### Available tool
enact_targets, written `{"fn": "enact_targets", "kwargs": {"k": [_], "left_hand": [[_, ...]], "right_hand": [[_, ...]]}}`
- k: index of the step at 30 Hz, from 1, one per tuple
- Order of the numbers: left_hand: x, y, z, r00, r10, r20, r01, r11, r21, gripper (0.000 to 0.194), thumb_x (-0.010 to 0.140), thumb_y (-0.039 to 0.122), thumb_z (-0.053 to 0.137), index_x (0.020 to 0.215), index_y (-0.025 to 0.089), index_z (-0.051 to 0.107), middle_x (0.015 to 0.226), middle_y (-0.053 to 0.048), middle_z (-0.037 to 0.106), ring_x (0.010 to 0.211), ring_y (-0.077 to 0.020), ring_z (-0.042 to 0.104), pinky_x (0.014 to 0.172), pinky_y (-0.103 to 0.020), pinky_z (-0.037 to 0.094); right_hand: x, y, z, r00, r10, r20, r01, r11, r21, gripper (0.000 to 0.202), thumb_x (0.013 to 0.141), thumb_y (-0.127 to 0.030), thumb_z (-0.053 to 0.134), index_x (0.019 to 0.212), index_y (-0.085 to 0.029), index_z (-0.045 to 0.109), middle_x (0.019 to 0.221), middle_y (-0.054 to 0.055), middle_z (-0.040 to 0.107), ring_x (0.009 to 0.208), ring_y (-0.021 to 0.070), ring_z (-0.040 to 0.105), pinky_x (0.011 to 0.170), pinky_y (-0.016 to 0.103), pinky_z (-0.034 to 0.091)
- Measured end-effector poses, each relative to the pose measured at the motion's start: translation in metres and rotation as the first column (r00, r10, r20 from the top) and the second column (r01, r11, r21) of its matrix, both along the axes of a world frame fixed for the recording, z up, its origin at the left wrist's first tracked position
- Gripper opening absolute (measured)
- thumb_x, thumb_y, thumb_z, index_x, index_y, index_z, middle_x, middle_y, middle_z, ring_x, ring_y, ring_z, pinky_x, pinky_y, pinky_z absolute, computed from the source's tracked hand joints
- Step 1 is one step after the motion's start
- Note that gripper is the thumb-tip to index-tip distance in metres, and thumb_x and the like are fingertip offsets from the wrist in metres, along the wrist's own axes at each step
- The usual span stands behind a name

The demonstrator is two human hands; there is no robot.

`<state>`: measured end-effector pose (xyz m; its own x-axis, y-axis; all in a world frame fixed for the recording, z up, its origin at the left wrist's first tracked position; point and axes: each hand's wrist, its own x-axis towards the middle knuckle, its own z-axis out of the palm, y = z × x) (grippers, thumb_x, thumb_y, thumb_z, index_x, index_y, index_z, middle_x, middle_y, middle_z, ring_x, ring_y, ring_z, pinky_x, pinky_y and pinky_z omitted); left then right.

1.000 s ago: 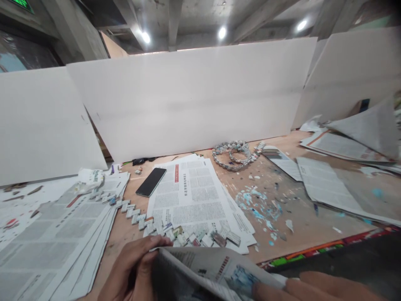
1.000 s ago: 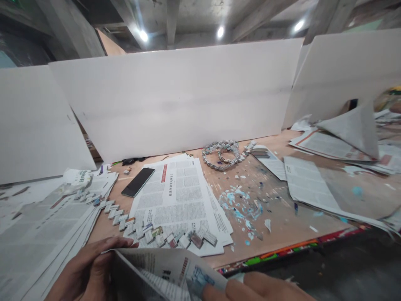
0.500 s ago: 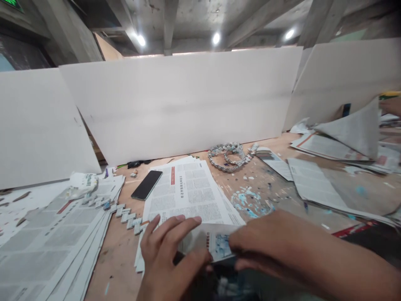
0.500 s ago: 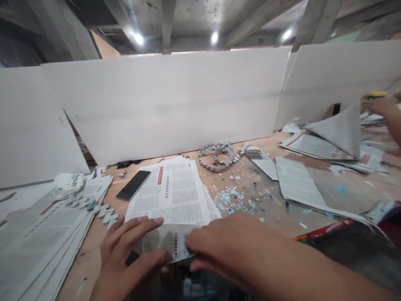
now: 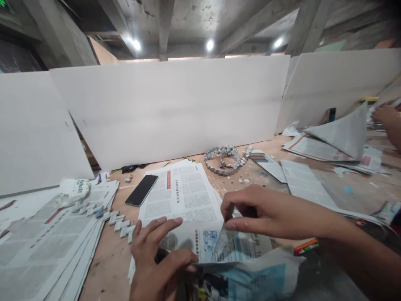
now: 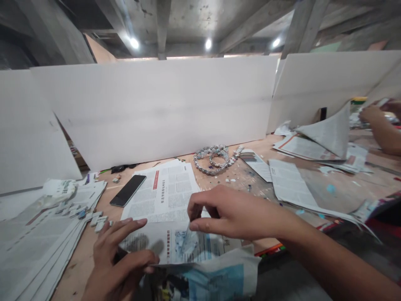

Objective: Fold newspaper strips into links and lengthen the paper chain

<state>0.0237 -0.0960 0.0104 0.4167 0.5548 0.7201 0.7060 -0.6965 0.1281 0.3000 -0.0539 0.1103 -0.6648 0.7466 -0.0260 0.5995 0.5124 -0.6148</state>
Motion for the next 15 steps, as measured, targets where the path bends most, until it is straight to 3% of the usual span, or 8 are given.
{"fn": "enact_targets", "kwargs": {"k": [3, 6, 8, 10, 12, 15], "left_hand": [[0.008, 0.001, -0.001, 0.998, 0.026, -0.05, -0.024, 0.999, 0.03, 0.016, 0.082, 0.016, 0.066, 0.083, 0.031, 0.071, 0.131, -0.002, 0.054, 0.122, -0.0254, 0.043, 0.115, -0.053, 0.011], [0.013, 0.0, -0.001, 0.995, 0.056, -0.082, -0.052, 0.997, 0.049, 0.018, 0.081, 0.016, 0.067, 0.086, 0.033, 0.071, 0.133, -0.001, 0.055, 0.123, -0.0259, 0.042, 0.115, -0.054, 0.011], [0.017, -0.001, -0.001, 0.995, 0.079, -0.064, -0.077, 0.997, 0.029, 0.02, 0.08, 0.014, 0.066, 0.087, 0.033, 0.071, 0.132, -0.002, 0.056, 0.124, -0.0264, 0.042, 0.115, -0.055, 0.01], [0.024, -0.002, -0.001, 0.993, 0.121, 0.004, -0.121, 0.993, -0.004, 0.021, 0.082, 0.013, 0.063, 0.086, 0.031, 0.071, 0.131, -0.004, 0.057, 0.124, -0.0274, 0.043, 0.114, -0.058, 0.011], [0.031, -0.002, -0.003, 0.982, 0.172, 0.079, -0.171, 0.985, -0.027, 0.021, 0.084, 0.012, 0.06, 0.083, 0.03, 0.071, 0.131, -0.004, 0.058, 0.123, -0.0283, 0.045, 0.113, -0.061, 0.013], [0.038, -0.001, -0.009, 0.953, 0.258, 0.158, -0.254, 0.966, -0.043, 0.019, 0.085, 0.013, 0.061, 0.089, 0.029, 0.071, 0.134, -0.006, 0.055, 0.125, -0.0291, 0.046, 0.113, -0.063, 0.012]], "right_hand": [[-0.016, 0.005, 0.003, 0.996, 0.04, 0.081, -0.041, 0.999, 0.01, 0.019, 0.091, -0.039, 0.06, 0.091, -0.02, 0.065, 0.081, -0.001, 0.065, 0.07, 0.0129, 0.055, 0.06, 0.023, 0.038], [-0.034, 0.01, -0.002, 0.995, 0.096, 0.008, -0.096, 0.993, 0.067, 0.017, 0.091, -0.036, 0.06, 0.091, -0.019, 0.065, 0.105, 0.004, 0.065, 0.095, 0.0174, 0.058, 0.081, 0.027, 0.042], [-0.045, 0.014, -0.009, 0.993, 0.097, -0.062, -0.093, 0.994, 0.053, 0.019, 0.094, -0.035, 0.056, 0.093, -0.018, 0.065, 0.111, 0.005, 0.064, 0.102, 0.0184, 0.056, 0.087, 0.028, 0.04], [-0.053, 0.019, -0.019, 0.994, 0.084, -0.075, -0.088, 0.995, -0.041, 0.025, 0.096, -0.035, 0.05, 0.091, -0.017, 0.067, 0.094, 0.003, 0.066, 0.086, 0.0156, 0.058, 0.077, 0.026, 0.042], [-0.059, 0.025, -0.03, 0.992, 0.105, -0.069, -0.114, 0.981, -0.154, 0.031, 0.097, -0.036, 0.048, 0.083, -0.016, 0.067, 0.07, -0.002, 0.058, 0.066, 0.0116, 0.05, 0.061, 0.022, 0.038], [-0.062, 0.034, -0.043, 0.987, 0.118, -0.113, -0.143, 0.959, -0.245, 0.034, 0.094, -0.039, 0.051, 0.077, -0.014, 0.066, 0.061, -0.005, 0.046, 0.058, 0.0092, 0.039, 0.052, 0.02, 0.031]]}}
